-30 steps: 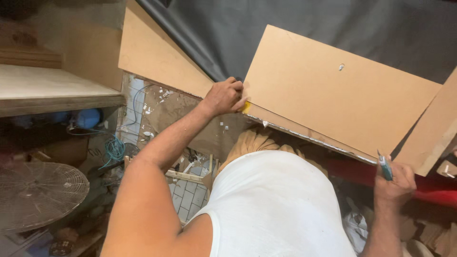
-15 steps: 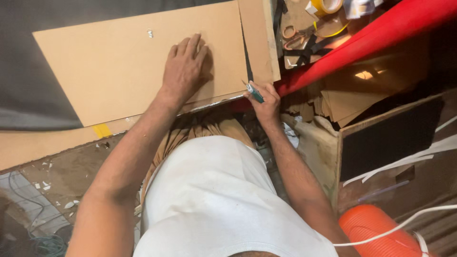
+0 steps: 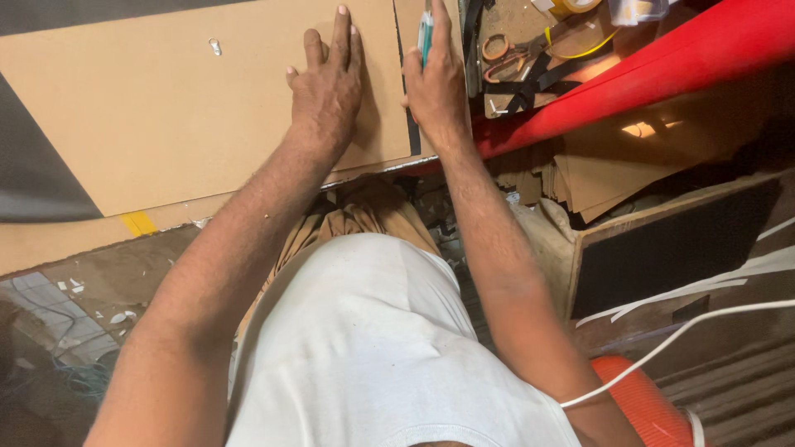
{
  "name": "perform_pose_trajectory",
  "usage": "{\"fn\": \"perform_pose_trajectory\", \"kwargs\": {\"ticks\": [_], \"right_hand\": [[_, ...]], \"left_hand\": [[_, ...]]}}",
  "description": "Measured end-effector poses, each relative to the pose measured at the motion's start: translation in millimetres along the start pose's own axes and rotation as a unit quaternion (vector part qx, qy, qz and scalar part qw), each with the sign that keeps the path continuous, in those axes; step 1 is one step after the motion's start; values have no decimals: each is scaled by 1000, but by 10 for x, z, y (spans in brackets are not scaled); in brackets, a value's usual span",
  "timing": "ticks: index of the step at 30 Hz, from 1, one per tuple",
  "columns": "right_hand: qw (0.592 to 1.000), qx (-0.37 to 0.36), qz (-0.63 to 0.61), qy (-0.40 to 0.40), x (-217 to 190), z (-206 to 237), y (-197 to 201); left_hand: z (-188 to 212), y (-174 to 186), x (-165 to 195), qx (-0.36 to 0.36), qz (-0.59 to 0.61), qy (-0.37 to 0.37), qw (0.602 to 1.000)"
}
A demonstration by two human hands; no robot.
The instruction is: The person unrolls a roll of black fabric across a workbench, smooths and aligns it, and lays a flat cardboard sheet on top as a guide. They hold the sheet steady with one hand and cut the fabric along its edge with a utility knife, repositioning the fabric and sheet to continue cutting.
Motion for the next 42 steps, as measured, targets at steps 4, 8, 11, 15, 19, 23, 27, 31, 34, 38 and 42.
{"fn": "perform_pose_trajectory", "kwargs": {"ticks": [4,8,11,15,19,23,27,31,34,38,42], "right_hand": [[978,-42,203,39,-90,-227,-109],[965,-47,256,40,-9,-234,-165],[966,-22,238,95,-60,-200,-158],[976,-53,211,24,-17,-224,-161],[976,-48,210,35,-65,-228,-148],[976,-57,209,5,-5,-217,-138],[979,-21,193,60,-13,-17,-68],[980,-70,182,-40,213,673,13],[984,-55,172,1,222,1357,140],[983,-84,165,2,275,1966,311],[988,-33,149,-2,274,2036,444]], "left_hand": [[-31,27,3,-7,-5,0,1000],[-24,26,2,-50,0,-10,999],[-20,74,-9,-34,-5,-10,999],[-27,55,-13,-58,8,-12,998],[-18,57,-8,-57,10,-16,998],[-8,149,-6,-24,0,-18,1000],[-13,141,-2,-94,35,-24,995],[5,152,21,-96,18,-33,995],[16,128,33,-93,19,-34,995],[18,106,39,-98,32,-37,994],[25,150,50,-100,44,-39,993]]}}
Point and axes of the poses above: each hand's wrist, its own z-axis away from the middle knuckle, its own y-axis out of the back of the hand, x = y × z, the point moved 6 cm from there along -z, towards the middle knuckle, and after that the axes turned 2 degrees about -z, right-handed, at the moved point
